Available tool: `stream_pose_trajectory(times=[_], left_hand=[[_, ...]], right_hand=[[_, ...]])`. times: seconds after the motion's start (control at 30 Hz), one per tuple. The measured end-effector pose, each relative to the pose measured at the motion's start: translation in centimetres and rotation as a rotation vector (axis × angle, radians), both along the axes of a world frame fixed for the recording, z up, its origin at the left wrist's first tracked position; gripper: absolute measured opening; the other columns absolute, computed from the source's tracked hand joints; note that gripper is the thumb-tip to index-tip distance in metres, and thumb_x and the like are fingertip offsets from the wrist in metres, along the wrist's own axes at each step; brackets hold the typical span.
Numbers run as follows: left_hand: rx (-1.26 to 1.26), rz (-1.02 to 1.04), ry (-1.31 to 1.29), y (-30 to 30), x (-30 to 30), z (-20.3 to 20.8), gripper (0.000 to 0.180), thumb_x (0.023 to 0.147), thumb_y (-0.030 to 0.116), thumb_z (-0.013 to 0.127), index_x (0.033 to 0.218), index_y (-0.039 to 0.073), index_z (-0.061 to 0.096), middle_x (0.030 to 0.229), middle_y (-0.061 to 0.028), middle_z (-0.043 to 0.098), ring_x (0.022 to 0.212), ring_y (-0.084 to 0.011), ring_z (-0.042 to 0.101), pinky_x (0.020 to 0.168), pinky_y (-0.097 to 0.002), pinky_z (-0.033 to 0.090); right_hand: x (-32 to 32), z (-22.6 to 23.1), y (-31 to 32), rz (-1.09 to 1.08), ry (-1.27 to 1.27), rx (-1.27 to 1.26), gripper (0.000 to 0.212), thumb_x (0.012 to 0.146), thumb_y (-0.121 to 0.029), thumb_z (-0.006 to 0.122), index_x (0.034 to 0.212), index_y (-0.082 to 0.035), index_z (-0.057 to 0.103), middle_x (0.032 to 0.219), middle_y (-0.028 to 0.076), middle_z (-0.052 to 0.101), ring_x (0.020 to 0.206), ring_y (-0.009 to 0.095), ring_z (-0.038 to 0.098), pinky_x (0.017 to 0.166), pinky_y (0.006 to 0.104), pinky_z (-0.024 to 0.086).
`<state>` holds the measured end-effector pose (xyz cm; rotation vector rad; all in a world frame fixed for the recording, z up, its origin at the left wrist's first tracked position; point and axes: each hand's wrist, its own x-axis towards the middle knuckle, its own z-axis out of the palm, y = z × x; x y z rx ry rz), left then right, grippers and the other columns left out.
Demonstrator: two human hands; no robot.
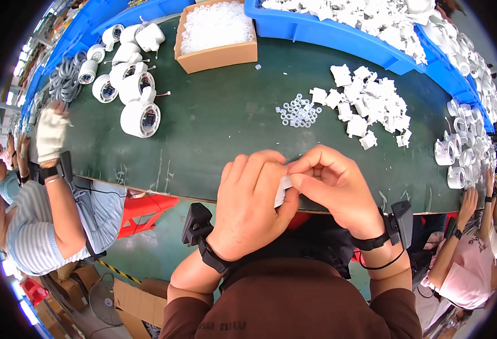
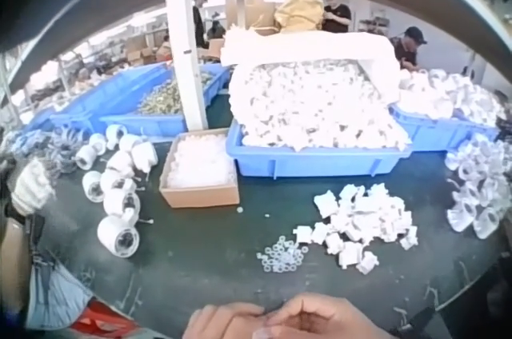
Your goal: The person picks up a white plastic component and a small white ring, fits the ring onto the component, and inserts the assembly into a camera housing. This process is repeated for several units, which are then set aside on the workbench.
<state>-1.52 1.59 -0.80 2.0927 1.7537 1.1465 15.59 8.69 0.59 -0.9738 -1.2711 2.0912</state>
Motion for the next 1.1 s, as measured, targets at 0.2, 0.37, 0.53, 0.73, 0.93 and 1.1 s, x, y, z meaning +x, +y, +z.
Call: stream_pose_trajectory(times=[0.2, 0.37, 0.53, 0.73, 0.93, 1.1], left_hand=[[0.07, 0.053, -0.036, 0.2, 0.6, -0.4, 0.041, 0.071, 0.002, 0.08, 0.106, 0.006, 0.058, 0.109, -0.0123, 0.065, 0.094, -0.0331, 0.061, 0.081, -0.0422, 0.047], [0.15, 0.075, -0.042, -0.3, 0.3, -1.4, 0.04, 0.072, -0.001, 0.08, 0.105, 0.008, 0.058, 0.107, -0.0114, 0.066, 0.092, -0.0315, 0.061, 0.077, -0.0412, 0.048], [0.141, 0.042, -0.07, -0.1, 0.0, -1.2, 0.039, 0.071, -0.002, 0.08, 0.103, 0.008, 0.059, 0.102, -0.0092, 0.068, 0.09, -0.0316, 0.062, 0.076, -0.0409, 0.048], [0.029, -0.148, 0.026, -0.2, -2.9, 0.0, 0.03, 0.069, 0.0, 0.081, 0.094, 0.006, 0.065, 0.104, -0.0099, 0.069, 0.099, -0.0343, 0.064, 0.085, -0.0442, 0.049], [0.012, 0.309, 0.558, 1.1, -8.6, 0.5, 0.032, 0.086, 0.015, 0.073, 0.117, 0.011, 0.068, 0.142, -0.009, 0.059, 0.144, -0.035, 0.041, 0.117, -0.0524, 0.027], [-0.096, 0.514, 0.681, 3.5, -18.0, -1.7, 0.04, 0.101, 0.03, 0.061, 0.138, 0.016, 0.062, 0.152, -0.0053, 0.053, 0.148, -0.0319, 0.038, 0.121, -0.0574, 0.021]], right_hand=[[-1.5, -0.4, -1.6, -0.179, 0.119, 0.06, 0.006, 0.101, 0.0, 0.061, 0.106, -0.001, 0.063, 0.101, 0.001, 0.066, 0.091, 0.007, 0.064, 0.079, 0.0255, 0.054], [-1.1, -0.8, -1.9, -0.187, 0.078, 0.084, 0.016, 0.101, -0.001, 0.06, 0.116, 0.0, 0.066, 0.11, 0.006, 0.069, 0.102, 0.012, 0.064, 0.092, 0.0297, 0.052], [-1.2, -1.6, -2.2, -0.2, 0.066, 0.178, 0.015, 0.102, -0.001, 0.059, 0.115, 0.001, 0.066, 0.11, 0.007, 0.07, 0.102, 0.012, 0.065, 0.092, 0.0303, 0.053], [-1.3, -1.7, -2.7, -0.072, -0.038, 0.19, 0.012, 0.104, -0.003, 0.057, 0.114, 0.0, 0.064, 0.109, 0.006, 0.069, 0.097, 0.007, 0.063, 0.082, 0.0241, 0.053], [4.0, -1.8, -0.6, -0.432, -0.383, 1.072, 0.013, 0.092, -0.006, 0.072, 0.105, -0.006, 0.072, 0.114, 0.012, 0.071, 0.109, 0.029, 0.065, 0.094, 0.0385, 0.051], [16.9, -0.9, 4.8, -0.795, -1.194, 1.466, 0.025, 0.09, -0.013, 0.072, 0.114, -0.011, 0.067, 0.122, 0.01, 0.066, 0.119, 0.03, 0.057, 0.105, 0.0424, 0.038]])
